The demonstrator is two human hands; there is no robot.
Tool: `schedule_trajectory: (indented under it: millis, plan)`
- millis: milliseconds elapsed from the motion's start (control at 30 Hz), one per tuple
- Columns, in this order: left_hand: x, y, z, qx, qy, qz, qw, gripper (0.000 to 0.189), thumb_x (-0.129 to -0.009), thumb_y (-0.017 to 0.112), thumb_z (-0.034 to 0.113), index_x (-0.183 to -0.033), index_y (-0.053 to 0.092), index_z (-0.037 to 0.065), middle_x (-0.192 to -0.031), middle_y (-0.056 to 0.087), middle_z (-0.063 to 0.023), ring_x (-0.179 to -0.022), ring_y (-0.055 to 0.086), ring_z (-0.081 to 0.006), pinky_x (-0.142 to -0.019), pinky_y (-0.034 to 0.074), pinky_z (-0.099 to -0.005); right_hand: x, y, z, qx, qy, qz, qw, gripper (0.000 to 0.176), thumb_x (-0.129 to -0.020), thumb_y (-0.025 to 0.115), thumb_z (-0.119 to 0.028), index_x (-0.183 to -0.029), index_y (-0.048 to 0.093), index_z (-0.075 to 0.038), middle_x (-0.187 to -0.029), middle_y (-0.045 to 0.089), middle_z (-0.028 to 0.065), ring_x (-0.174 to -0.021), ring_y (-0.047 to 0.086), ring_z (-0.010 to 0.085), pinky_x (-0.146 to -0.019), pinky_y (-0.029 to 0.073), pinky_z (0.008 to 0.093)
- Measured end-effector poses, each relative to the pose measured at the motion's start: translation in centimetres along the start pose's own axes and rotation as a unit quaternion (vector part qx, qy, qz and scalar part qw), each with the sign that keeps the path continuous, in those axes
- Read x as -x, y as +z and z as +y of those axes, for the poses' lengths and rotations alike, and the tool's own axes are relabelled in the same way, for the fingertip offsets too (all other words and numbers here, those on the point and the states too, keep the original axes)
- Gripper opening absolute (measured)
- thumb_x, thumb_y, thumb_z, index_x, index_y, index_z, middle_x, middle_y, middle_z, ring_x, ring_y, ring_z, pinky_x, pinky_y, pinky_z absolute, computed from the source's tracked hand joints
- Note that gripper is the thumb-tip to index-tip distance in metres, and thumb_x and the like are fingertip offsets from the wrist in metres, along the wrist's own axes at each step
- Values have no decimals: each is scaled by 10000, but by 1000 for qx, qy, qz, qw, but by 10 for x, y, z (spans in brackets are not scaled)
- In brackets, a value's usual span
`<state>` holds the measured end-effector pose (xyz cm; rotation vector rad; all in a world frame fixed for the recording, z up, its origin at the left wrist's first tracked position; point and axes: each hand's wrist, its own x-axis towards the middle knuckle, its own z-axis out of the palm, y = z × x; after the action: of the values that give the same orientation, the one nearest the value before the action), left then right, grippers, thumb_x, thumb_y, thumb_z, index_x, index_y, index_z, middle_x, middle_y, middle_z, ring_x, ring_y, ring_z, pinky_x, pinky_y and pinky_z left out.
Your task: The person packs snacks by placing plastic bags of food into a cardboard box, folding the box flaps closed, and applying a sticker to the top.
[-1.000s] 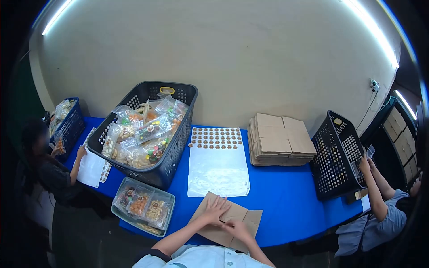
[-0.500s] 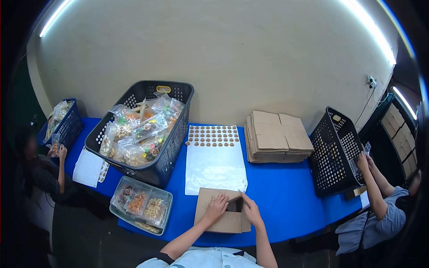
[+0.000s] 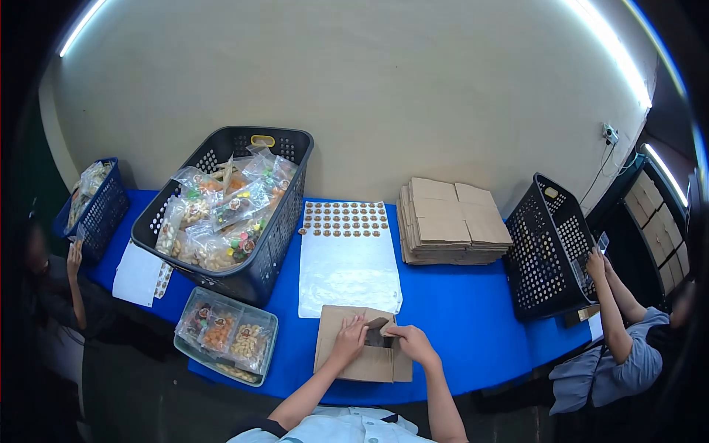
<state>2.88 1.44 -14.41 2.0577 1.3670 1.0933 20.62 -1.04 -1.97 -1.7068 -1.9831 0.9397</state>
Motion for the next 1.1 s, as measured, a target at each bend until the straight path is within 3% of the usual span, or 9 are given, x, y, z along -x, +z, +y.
schedule_trajectory:
  millis: [167,300,400,433,533,633,733,933,1100]
  plan:
    - [-2,-5,4,-10,0,-21,1000,308,-886,471,207,-1093,557,-6,-1156,545,-182,-1127,486,-320,-995,286,-505,-16,34,-10,224,-17,-34,974,299,-742,458,-73,-939,676,-130,-909,640,118,-932,553,298,-790,447,406]
    - [0,-5,-1,4,8,-21,1000,300,-886,469,201,-1099,557,8,-1164,542,-172,-1140,474,-320,-996,284,-505,-28,72,-8,292,-59,-12,955,208,-768,479,-128,-898,624,-56,-922,617,135,-901,526,318,-802,403,430]
    - [-1,-4,-2,25,3,-18,1000,294,-889,465,193,-1105,556,15,-1169,540,-166,-1150,465,-317,-999,281,-504,-17,87,-15,198,-68,90,974,206,-772,511,-157,-885,569,6,-934,592,161,-885,517,322,-786,382,457]
    - [0,-5,-2,30,-1,-19,999,293,-890,464,191,-1108,556,18,-1171,540,-164,-1153,463,-315,-1000,279,-504,-16,93,-11,156,-36,62,985,360,-796,523,-232,-1041,520,32,-1060,527,204,-1030,472,345,-914,331,453]
    - [4,-1,-10,19,25,-3,999,297,-894,460,203,-1110,560,25,-1180,533,-166,-1157,458,-318,-1001,277,-503,-1,103,-7,80,-108,155,979,496,-829,519,-298,-1181,443,44,-1218,421,257,-1183,381,350,-979,290,453]
    - [2,3,-12,21,-3,-28,999,305,-895,456,213,-1116,561,31,-1198,520,-164,-1172,443,-319,-1013,258,-500,18,107,-9,74,-79,158,982,654,-843,522,-337,-1311,281,52,-1334,328,237,-1272,272,367,-1050,200,445]
    - [2,-1,-13,43,-5,-56,998,303,-891,460,216,-1113,570,43,-1218,502,-164,-1191,424,-316,-1031,227,-492,25,102,-16,176,-23,78,981,713,-857,459,-443,-1344,249,33,-1391,279,196,-1303,235,344,-1050,142,504]
    - [2,-13,-7,97,-19,-88,991,282,-882,471,220,-1088,598,76,-1252,469,-166,-1224,383,-313,-1040,203,-490,27,136,1,329,-24,70,941,763,-833,406,-564,-1359,272,-28,-1396,290,160,-1312,238,292,-1029,81,574]
    - [4,-15,-7,40,28,-97,994,273,-861,507,251,-1019,633,67,-1272,457,-156,-1235,366,-322,-1039,215,-473,20,132,19,259,-87,118,955,685,-830,466,-504,-1312,358,-31,-1347,365,152,-1271,303,285,-1034,85,558]
